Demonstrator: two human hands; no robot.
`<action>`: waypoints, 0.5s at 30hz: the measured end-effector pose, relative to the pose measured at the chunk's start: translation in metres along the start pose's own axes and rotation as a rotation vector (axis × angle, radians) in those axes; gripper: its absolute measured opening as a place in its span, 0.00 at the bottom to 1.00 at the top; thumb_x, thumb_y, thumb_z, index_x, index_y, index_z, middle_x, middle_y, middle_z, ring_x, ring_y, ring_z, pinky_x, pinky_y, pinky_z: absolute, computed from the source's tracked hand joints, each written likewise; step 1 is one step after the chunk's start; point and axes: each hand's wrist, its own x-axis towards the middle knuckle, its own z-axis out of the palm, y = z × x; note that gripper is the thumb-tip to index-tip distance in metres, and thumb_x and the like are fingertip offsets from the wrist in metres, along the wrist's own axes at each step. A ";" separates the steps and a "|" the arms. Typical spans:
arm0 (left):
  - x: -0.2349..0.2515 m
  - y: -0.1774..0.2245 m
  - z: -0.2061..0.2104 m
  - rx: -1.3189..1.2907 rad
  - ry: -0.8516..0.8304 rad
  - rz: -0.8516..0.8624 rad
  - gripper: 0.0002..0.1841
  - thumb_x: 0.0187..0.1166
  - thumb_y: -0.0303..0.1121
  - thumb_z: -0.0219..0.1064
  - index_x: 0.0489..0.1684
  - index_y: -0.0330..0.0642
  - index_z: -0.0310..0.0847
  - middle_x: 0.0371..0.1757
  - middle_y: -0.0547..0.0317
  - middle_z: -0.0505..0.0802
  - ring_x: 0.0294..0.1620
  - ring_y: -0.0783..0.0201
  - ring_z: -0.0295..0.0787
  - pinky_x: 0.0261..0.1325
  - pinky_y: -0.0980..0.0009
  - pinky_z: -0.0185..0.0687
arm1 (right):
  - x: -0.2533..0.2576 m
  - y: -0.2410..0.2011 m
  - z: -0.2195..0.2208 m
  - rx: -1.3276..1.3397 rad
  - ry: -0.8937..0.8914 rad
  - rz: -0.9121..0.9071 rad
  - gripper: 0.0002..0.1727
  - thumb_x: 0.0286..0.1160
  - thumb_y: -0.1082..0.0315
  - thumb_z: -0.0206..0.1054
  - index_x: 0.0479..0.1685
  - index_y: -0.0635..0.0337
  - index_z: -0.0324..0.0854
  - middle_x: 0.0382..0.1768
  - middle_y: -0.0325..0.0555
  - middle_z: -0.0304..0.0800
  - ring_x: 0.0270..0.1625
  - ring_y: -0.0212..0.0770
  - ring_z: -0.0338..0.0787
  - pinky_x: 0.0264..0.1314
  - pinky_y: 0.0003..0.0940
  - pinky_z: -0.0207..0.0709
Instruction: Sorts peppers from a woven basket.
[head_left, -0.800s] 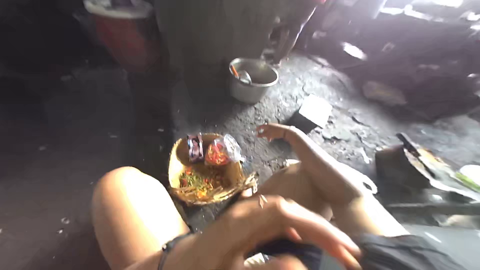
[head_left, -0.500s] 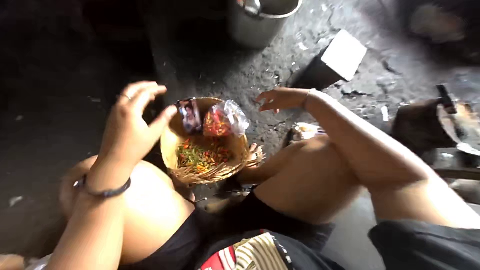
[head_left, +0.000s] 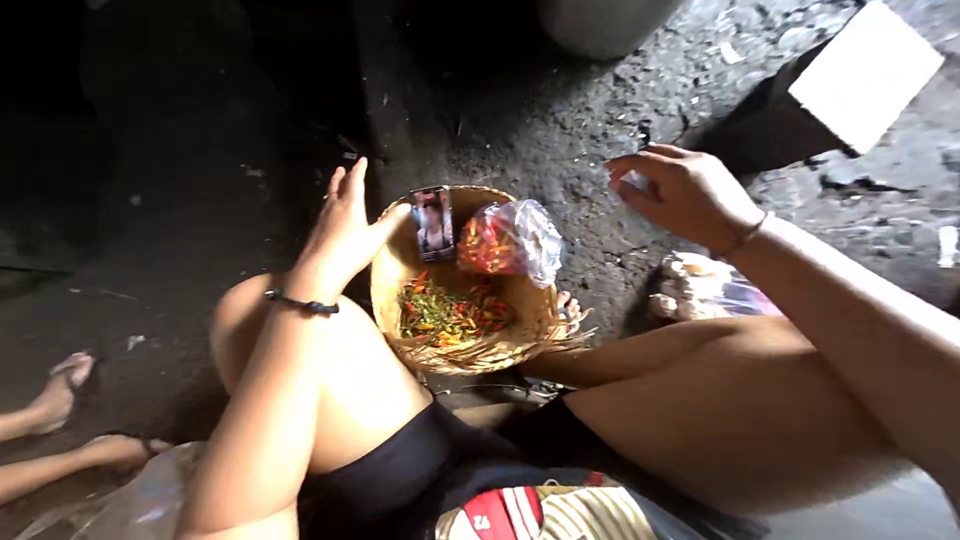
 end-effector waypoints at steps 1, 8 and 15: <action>-0.002 0.003 0.002 -0.025 0.052 0.043 0.48 0.81 0.58 0.68 0.97 0.44 0.47 0.93 0.34 0.58 0.93 0.38 0.55 0.89 0.40 0.57 | -0.003 -0.019 0.004 -0.013 0.046 -0.074 0.17 0.86 0.65 0.59 0.62 0.66 0.85 0.53 0.65 0.89 0.45 0.64 0.91 0.48 0.64 0.84; -0.029 0.011 0.013 -0.185 0.200 0.147 0.50 0.81 0.59 0.67 0.99 0.50 0.41 0.96 0.35 0.49 0.97 0.43 0.44 0.93 0.46 0.50 | 0.000 -0.132 0.114 0.024 -0.312 -0.465 0.13 0.83 0.66 0.64 0.54 0.63 0.90 0.58 0.57 0.92 0.61 0.57 0.92 0.61 0.56 0.86; -0.051 -0.003 0.005 -0.221 0.247 0.023 0.51 0.81 0.60 0.67 0.99 0.51 0.37 0.97 0.34 0.42 0.96 0.40 0.45 0.91 0.44 0.55 | 0.048 -0.189 0.227 0.083 -0.572 -0.032 0.20 0.84 0.78 0.56 0.73 0.68 0.79 0.76 0.61 0.78 0.78 0.62 0.78 0.75 0.61 0.76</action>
